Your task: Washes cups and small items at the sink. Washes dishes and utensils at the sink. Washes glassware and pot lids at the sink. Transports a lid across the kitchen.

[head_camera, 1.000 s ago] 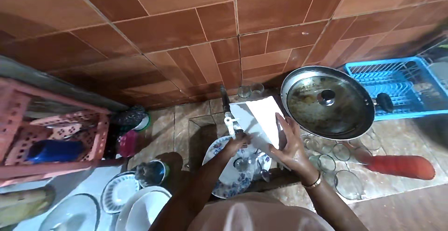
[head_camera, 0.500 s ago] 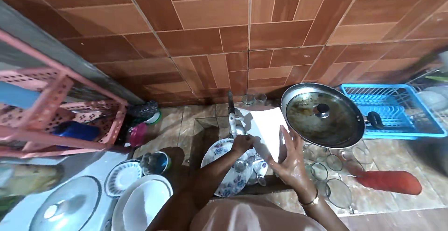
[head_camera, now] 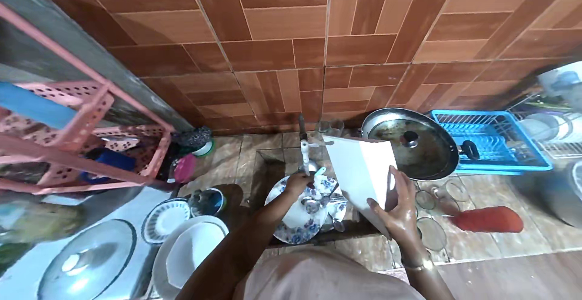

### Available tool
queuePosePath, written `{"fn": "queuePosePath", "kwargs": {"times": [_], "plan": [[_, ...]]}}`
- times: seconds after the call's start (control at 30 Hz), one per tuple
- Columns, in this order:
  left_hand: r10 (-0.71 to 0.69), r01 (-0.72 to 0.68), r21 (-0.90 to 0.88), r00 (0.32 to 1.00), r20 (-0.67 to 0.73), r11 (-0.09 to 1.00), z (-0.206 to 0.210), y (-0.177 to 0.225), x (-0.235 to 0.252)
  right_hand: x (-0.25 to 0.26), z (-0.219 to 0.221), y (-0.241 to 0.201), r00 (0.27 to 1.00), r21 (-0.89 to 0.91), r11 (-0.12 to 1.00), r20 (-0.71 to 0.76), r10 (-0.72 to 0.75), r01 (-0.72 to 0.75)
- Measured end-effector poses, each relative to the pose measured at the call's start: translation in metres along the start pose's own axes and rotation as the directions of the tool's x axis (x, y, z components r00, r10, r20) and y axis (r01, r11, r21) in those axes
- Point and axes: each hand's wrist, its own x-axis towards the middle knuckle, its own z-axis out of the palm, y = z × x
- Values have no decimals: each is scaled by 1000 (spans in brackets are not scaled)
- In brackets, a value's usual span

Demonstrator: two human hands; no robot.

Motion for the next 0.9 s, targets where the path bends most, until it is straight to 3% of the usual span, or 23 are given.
{"fn": "queuePosePath", "kwargs": {"times": [0.07,0.17,0.27,0.4,0.5,0.63,0.8,0.9], "plan": [[31,-13,-168,994,102,986,-13,-3,-15,-8,-10,-6,998,183,982,-33,60,-53],[141,-5,-366,928,344,930,-23,9,-56,-18,-21,-32,986,540,835,-54,158,-104],[261,-64,-432,872,414,900,-32,32,-96,-32,-22,-54,972,674,731,-81,220,-109],[249,-161,-361,945,212,919,-71,49,-129,-47,2,-88,973,718,685,-51,227,-122],[281,-274,-275,960,-16,922,-110,26,-130,-42,29,-125,982,737,653,79,171,-173],[175,-277,-438,950,-259,855,-167,-9,-149,-23,83,-144,950,710,678,307,-55,-190],[27,-199,-382,911,-412,902,-236,-52,-152,-7,130,-141,859,422,894,504,-93,-150],[-36,-121,-331,901,-432,936,-264,-73,-135,-13,147,-98,701,123,969,710,65,-214]]}}
